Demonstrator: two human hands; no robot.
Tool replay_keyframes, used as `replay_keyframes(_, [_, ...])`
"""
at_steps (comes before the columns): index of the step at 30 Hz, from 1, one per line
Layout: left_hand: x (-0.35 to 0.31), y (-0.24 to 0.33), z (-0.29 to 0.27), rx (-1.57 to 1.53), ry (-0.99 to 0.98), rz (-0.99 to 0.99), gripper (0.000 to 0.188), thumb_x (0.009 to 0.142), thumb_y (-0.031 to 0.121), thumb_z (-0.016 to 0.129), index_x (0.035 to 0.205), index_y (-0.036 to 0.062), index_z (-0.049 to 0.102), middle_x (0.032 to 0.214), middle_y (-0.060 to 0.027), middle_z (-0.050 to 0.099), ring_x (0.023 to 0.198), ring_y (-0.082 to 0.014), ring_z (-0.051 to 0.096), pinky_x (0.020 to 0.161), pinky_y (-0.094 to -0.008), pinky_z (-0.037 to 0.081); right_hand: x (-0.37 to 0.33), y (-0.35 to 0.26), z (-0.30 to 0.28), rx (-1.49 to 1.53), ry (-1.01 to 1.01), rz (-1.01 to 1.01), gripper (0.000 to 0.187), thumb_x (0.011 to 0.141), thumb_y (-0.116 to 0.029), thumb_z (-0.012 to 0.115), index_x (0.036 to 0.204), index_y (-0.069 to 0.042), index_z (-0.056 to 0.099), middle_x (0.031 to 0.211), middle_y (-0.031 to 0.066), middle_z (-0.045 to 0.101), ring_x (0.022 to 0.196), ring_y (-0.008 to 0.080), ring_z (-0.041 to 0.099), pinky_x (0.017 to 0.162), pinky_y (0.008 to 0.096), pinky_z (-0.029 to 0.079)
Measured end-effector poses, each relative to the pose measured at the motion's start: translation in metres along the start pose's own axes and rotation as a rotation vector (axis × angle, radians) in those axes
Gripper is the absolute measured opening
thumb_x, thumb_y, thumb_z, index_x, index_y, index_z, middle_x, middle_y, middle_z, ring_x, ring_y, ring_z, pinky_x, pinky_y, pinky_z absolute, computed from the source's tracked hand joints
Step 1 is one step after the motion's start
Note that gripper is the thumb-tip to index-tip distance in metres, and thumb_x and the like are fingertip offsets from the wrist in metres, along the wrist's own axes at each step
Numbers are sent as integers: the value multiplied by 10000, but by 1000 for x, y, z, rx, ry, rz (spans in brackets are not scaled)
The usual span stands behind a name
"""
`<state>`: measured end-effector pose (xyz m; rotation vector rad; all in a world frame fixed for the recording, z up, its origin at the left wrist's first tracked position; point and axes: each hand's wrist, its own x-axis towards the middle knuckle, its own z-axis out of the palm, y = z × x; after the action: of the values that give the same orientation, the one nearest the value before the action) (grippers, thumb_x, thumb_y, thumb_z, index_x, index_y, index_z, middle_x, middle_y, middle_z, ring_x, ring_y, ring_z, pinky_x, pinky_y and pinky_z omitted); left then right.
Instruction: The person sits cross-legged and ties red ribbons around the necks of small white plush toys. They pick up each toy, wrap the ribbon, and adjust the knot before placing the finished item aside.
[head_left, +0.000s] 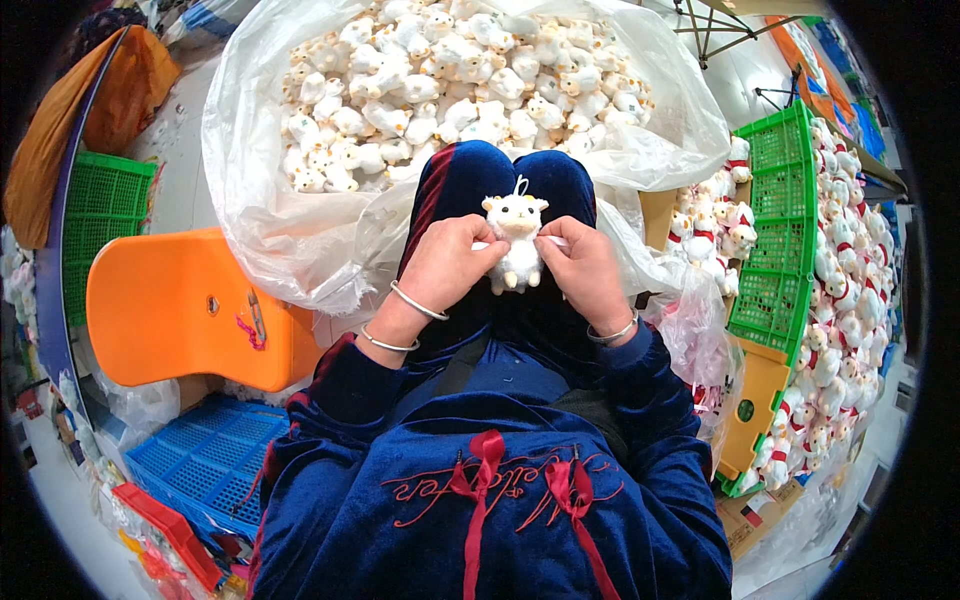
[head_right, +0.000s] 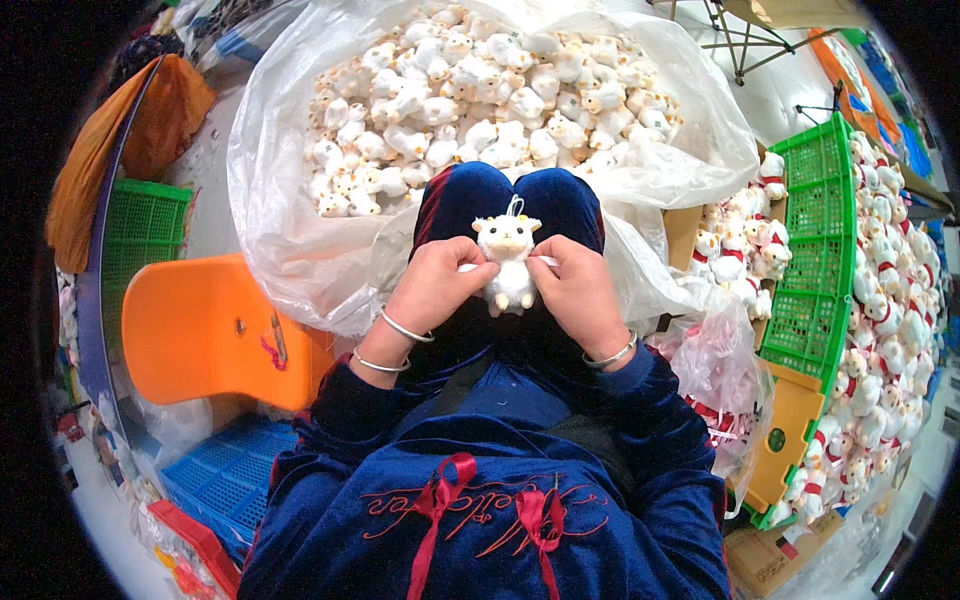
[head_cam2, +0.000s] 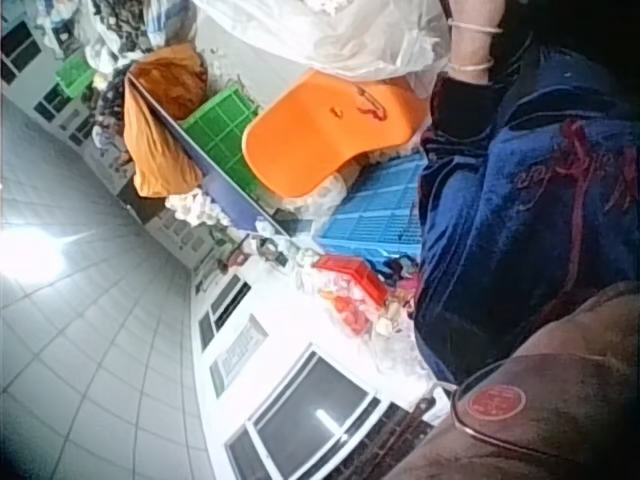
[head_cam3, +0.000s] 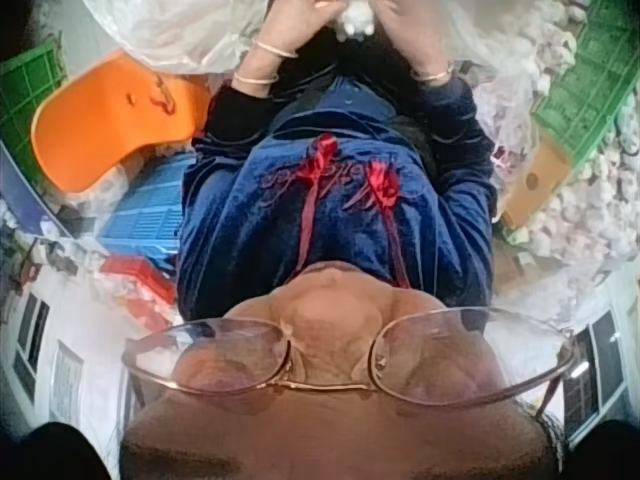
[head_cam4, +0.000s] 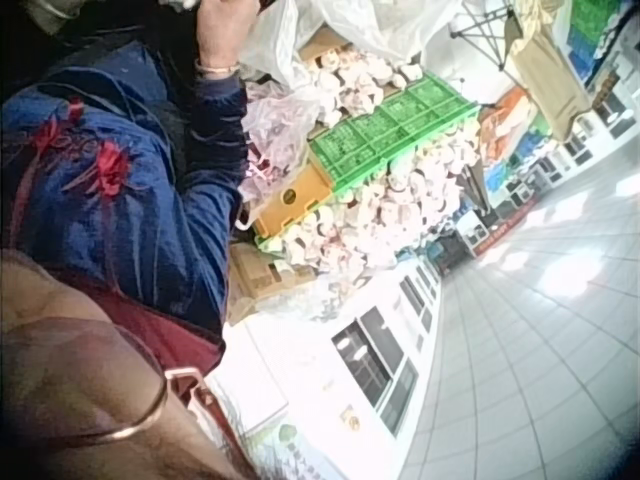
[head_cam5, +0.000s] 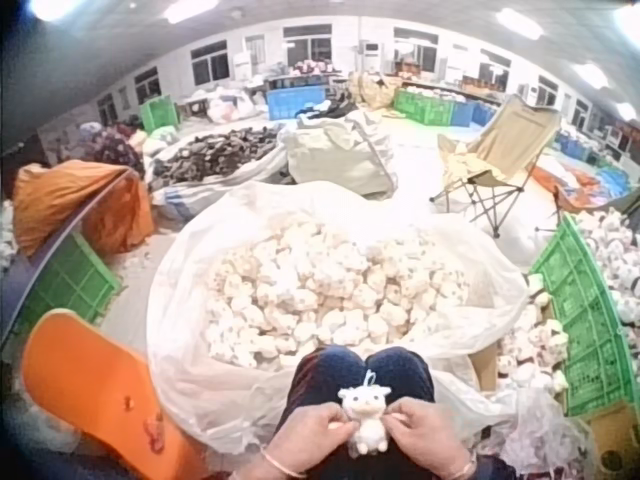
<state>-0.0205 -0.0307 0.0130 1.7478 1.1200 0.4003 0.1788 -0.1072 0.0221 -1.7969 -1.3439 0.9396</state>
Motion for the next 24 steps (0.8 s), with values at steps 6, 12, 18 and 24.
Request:
replay_keyframes(6, [2, -3, -9, -134, -139, -20, 201, 884, 159, 729, 911, -39, 713, 794, -96, 718, 746, -114, 651, 698, -293, 539, -1, -2, 6, 5, 54, -53, 131, 917, -109, 702, 949, 15, 677, 816, 139, 681, 705, 221, 682, 658, 330, 531])
replay_keyframes(12, [-2, 2, -5, 109, 79, 143, 172, 896, 144, 724, 954, -18, 730, 818, -70, 732, 730, -131, 656, 689, -305, 540, -7, -8, 18, -32, 160, -253, 78, 888, -19, 705, 943, 5, 653, 845, 122, 620, 719, 238, 647, 659, 333, 518])
replay_keyframes(18, [0, 0, 2, -206, 95, 4, 162, 907, 141, 743, 975, -7, 749, 790, -20, 713, 689, -62, 605, 634, -250, 498, 9, 0, 16, 64, 176, -372, 89, 878, 3, 706, 938, 5, 641, 898, 112, 620, 800, 226, 639, 704, 319, 509])
replay_keyframes(24, [2, -3, 7, -291, 111, 80, 165, 914, 149, 744, 989, 2, 754, 770, 0, 683, 651, -49, 565, 601, -233, 471, 12, 11, 17, 205, 137, -296, 91, 893, -9, 721, 944, 4, 647, 889, 68, 591, 812, 151, 581, 729, 276, 474])
